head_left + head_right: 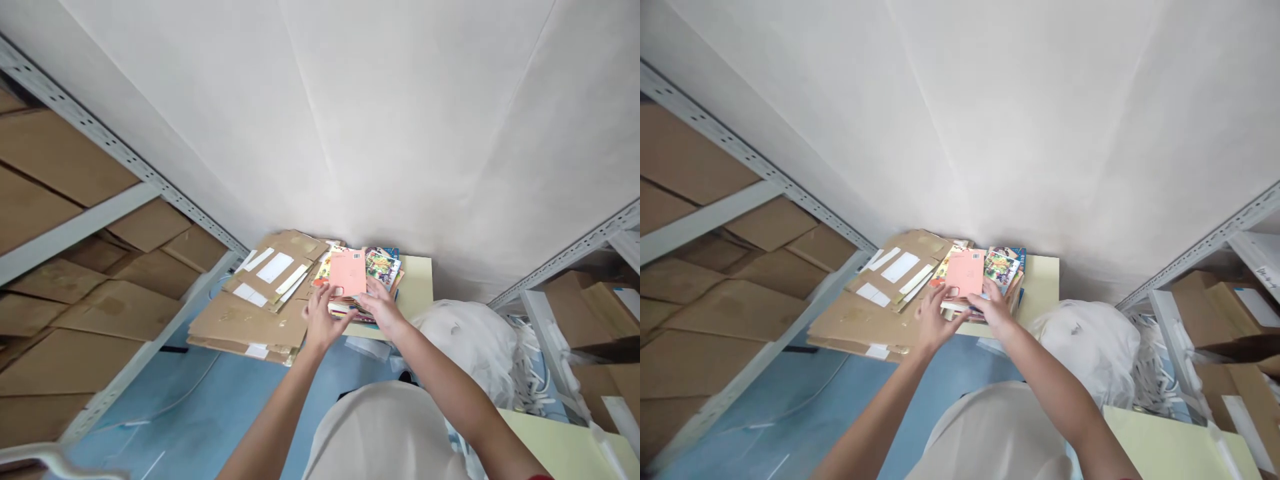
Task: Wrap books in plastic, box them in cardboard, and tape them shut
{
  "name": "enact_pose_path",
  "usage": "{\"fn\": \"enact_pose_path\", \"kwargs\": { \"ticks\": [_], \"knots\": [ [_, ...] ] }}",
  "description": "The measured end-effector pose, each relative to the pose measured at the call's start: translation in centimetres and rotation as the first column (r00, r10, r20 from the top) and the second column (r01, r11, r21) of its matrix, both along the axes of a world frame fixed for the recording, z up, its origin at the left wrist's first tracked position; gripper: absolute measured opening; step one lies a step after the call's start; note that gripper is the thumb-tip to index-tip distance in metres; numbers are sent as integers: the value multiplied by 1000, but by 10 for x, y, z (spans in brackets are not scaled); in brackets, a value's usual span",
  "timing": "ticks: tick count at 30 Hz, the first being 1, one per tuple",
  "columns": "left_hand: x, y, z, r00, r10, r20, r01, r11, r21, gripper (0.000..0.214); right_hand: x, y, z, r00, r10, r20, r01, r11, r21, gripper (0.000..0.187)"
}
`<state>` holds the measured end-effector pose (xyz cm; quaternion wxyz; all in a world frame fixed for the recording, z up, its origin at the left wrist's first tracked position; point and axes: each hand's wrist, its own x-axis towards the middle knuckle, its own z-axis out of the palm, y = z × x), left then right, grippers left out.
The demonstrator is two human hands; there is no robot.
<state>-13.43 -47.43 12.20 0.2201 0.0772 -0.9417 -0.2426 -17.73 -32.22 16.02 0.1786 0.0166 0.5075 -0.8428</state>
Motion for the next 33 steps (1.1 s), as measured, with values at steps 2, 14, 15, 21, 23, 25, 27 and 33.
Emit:
{"fn": "enact_pose_path", "kwargs": {
  "ticks": [2,14,15,21,23,25,27,33],
  "knots": [
    [3,-9,-10,995,-54,-86,57,998,29,56,6,2,2,994,-74,83,74,997,11,59],
    [55,-23,15,798,-369,-477,510,835,207,15,126,11,3,887,-397,-235,448,863,233,37],
    [60,-16,20,789,-396,-470,551,794,256,14,139,18,5,862,-409,-299,487,831,268,38],
    [75,50,28,711,-684,-165,515,347,784,33,209,60,10,781,-491,-386,623,654,430,35],
    [82,76,27,641,-766,-59,352,225,909,38,232,75,7,794,-531,-297,608,691,391,39],
    [91,100,28,547,-837,22,195,153,969,43,258,88,2,762,-611,-213,644,685,341,48],
    [103,123,31,440,-895,77,71,120,990,50,284,100,-4,709,-691,-142,694,646,320,53],
    [147,189,35,176,-975,135,-38,131,991,62,356,136,-16,515,-857,-33,822,483,301,55]
  ]
}}
